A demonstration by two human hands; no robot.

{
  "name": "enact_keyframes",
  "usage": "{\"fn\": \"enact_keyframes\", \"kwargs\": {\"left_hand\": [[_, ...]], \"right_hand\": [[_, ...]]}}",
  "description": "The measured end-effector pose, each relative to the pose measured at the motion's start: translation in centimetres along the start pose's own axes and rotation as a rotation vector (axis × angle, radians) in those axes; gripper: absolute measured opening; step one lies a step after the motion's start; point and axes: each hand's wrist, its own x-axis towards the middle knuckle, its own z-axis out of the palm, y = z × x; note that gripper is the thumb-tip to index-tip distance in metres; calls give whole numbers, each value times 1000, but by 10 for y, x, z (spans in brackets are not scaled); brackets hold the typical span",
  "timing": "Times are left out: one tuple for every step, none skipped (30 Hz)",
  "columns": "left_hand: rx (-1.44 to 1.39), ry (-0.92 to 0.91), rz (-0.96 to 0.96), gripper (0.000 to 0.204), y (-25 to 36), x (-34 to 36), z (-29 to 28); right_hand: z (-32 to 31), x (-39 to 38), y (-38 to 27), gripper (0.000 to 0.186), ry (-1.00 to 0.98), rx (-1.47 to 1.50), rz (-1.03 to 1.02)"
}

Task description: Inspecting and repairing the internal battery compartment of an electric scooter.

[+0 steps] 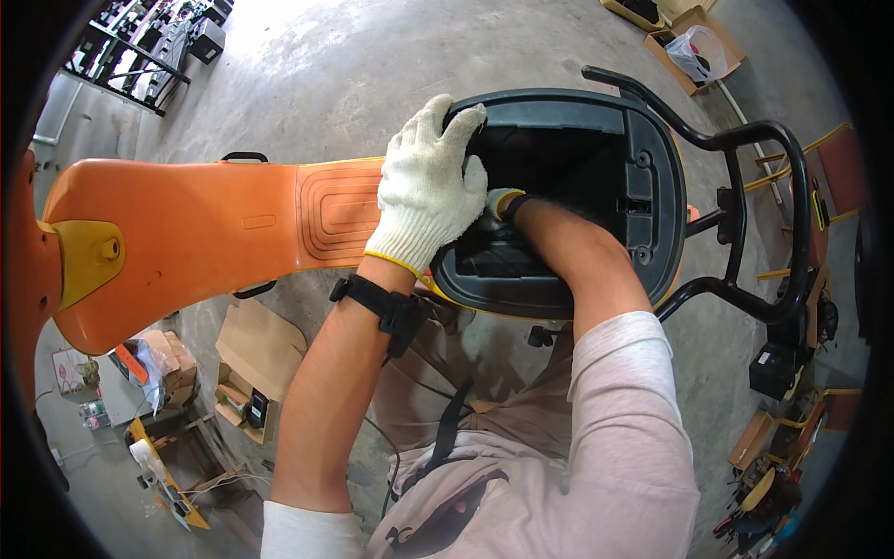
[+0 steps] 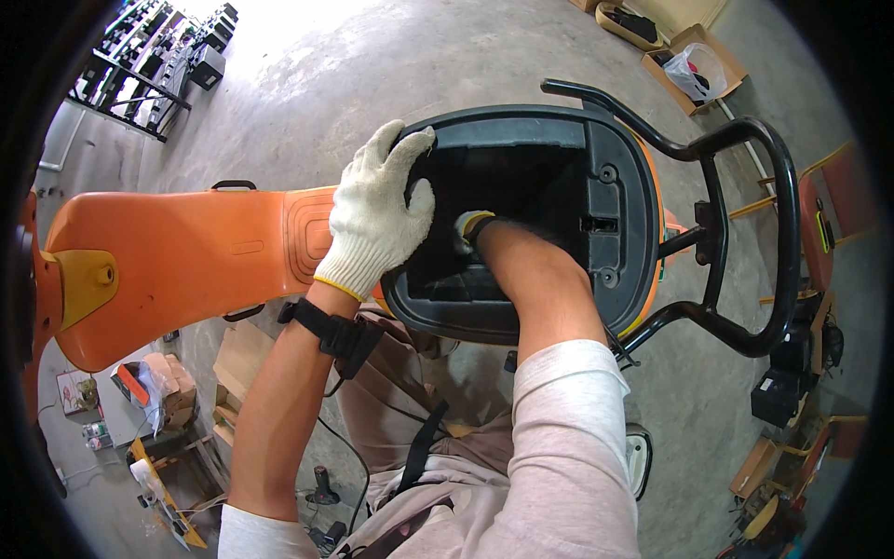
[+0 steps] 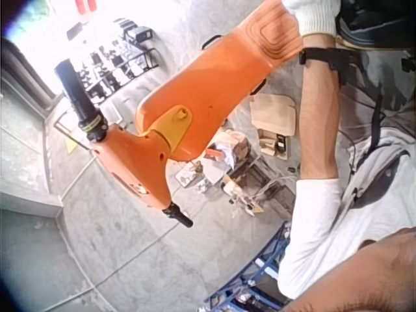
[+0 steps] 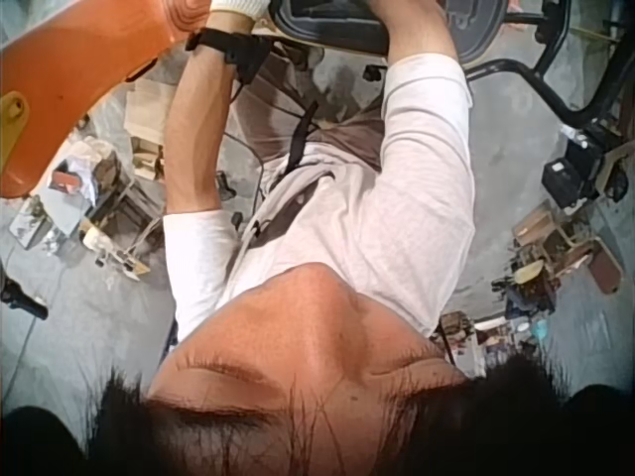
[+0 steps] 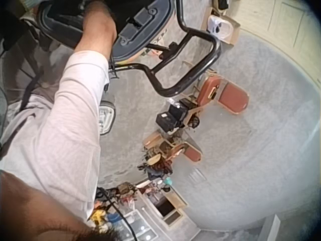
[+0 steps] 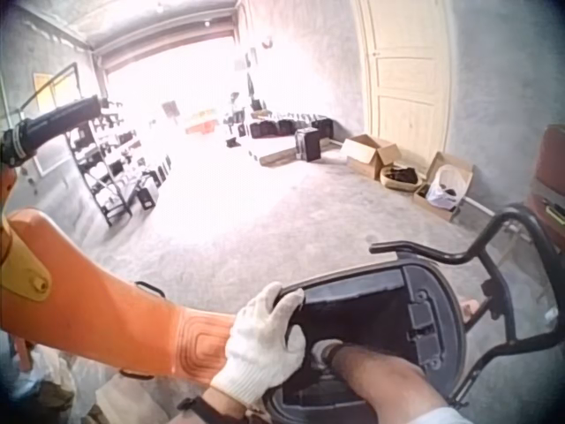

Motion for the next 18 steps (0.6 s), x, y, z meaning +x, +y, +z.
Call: {"fn": "enact_keyframes", "kwargs": {"left_hand": [[4,-7,-6,51,0,0,0],[6,-4,-2,51,0,0,0],[2,1,3,52,0,0,0],[-3,6,8,52,-1,0,1],[-3,5,7,52,-1,0,1],[-3,5,6,52,-1,0,1],[-2,5,4,52,-1,0,1],[-3,3,3,52,-1,0,1],[-9,5,5,52,-1,1,2],[-13,-3,-2,53,-1,0,1],[-14,5,6,53,-1,0,1],[-8,0,-3,52,0,0,1],[0,-8,-17,52,0,0,1],[0,-1,-10,52,0,0,0],[0,-2,-11,52,0,0,0],[-1,-2,-11,51,1,0,0],[-1,-2,-10,51,1,0,0],[-5,1,-11,51,1,0,0]], "right_hand": [[0,-1,1,38,61,8,-2],[0,-2,1,37,121,16,-4],[0,-3,2,37,120,17,-3],[-1,-4,1,37,235,-9,-62],[-1,-6,0,36,323,-43,-101],[-2,-5,-2,36,348,-34,-121],[-3,-5,-4,36,363,-55,-133],[-3,-4,-7,36,427,-138,-199],[-4,-4,-10,35,389,-109,-181],[-4,-4,-12,35,399,-132,-199],[-6,-5,-14,35,409,-150,-219],[-7,-6,-16,35,413,-166,-231],[-9,-8,-17,35,411,-168,-238],[-11,-11,-16,35,410,-171,-239],[-14,-14,-15,34,392,-157,-235],[-17,-17,-13,34,373,-138,-220],[-20,-19,-11,34,353,-107,-204],[-22,-22,-9,34,328,-74,-177]]}}
